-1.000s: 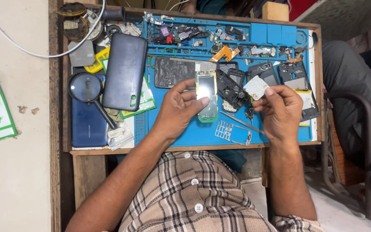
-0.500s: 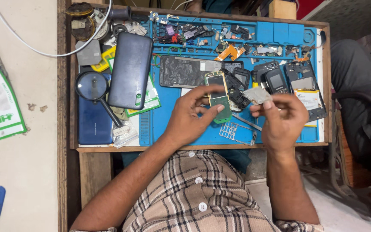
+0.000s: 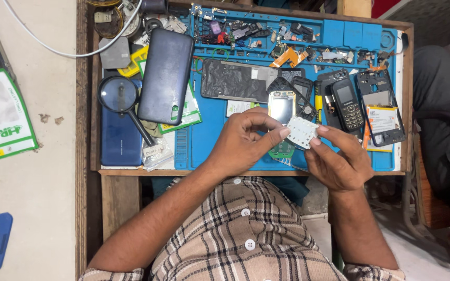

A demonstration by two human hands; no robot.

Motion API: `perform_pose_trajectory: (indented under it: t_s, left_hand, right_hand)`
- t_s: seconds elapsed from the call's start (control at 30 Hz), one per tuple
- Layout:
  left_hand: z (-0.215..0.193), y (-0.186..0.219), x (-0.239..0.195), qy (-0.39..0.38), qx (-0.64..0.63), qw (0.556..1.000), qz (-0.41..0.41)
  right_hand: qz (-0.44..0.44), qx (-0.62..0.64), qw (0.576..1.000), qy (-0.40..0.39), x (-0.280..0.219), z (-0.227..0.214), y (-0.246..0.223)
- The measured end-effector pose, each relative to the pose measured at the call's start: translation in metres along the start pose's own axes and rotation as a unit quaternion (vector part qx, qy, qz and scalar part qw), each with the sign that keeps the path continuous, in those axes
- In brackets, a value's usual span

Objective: The person disassembles a small green mobile phone, removes the battery, and uses tweezers to manipulate internal components. They then pick up a circuit board and continue working on the phone's internals, occasionally reaching for other parts on the cluttered workbench.

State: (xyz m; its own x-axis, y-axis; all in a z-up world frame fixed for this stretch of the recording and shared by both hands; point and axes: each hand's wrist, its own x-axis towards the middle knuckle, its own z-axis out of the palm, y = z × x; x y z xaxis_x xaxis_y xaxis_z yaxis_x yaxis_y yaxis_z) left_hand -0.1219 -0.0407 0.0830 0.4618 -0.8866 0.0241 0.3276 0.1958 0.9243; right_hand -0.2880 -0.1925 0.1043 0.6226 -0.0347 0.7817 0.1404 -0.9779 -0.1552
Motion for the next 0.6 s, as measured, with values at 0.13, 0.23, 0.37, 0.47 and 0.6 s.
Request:
perform_pose_trajectory:
  t_s: [0.13, 0.23, 0.37, 0.47, 0.6]
  left_hand:
    - [0.0, 0.0, 0.0, -0.002, -0.001, 1.0, -0.019]
    - [0.0, -0.002, -0.001, -0.007, 0.006, 1.0, -0.019]
    - [0.001, -0.006, -0.001, -0.008, -0.002, 1.0, -0.023]
    - [0.002, -0.008, -0.001, -0.01, 0.004, 1.0, -0.025]
    - [0.0, -0.009, -0.002, -0.017, 0.03, 0.999, -0.025]
  right_hand:
    - [0.011, -0.015, 1.0, 0.007, -0.003, -0.001, 0.0]
    - [0.101, 0.031, 0.994, 0.032, -0.002, 0.001, 0.006]
    - [0.166, 0.138, 0.976, 0.015, -0.001, 0.003, 0.012]
    - [0.176, 0.189, 0.966, -0.011, 0.0, 0.002, 0.013]
    - [0.168, 0.196, 0.965, -0.036, 0.003, 0.0, 0.014]
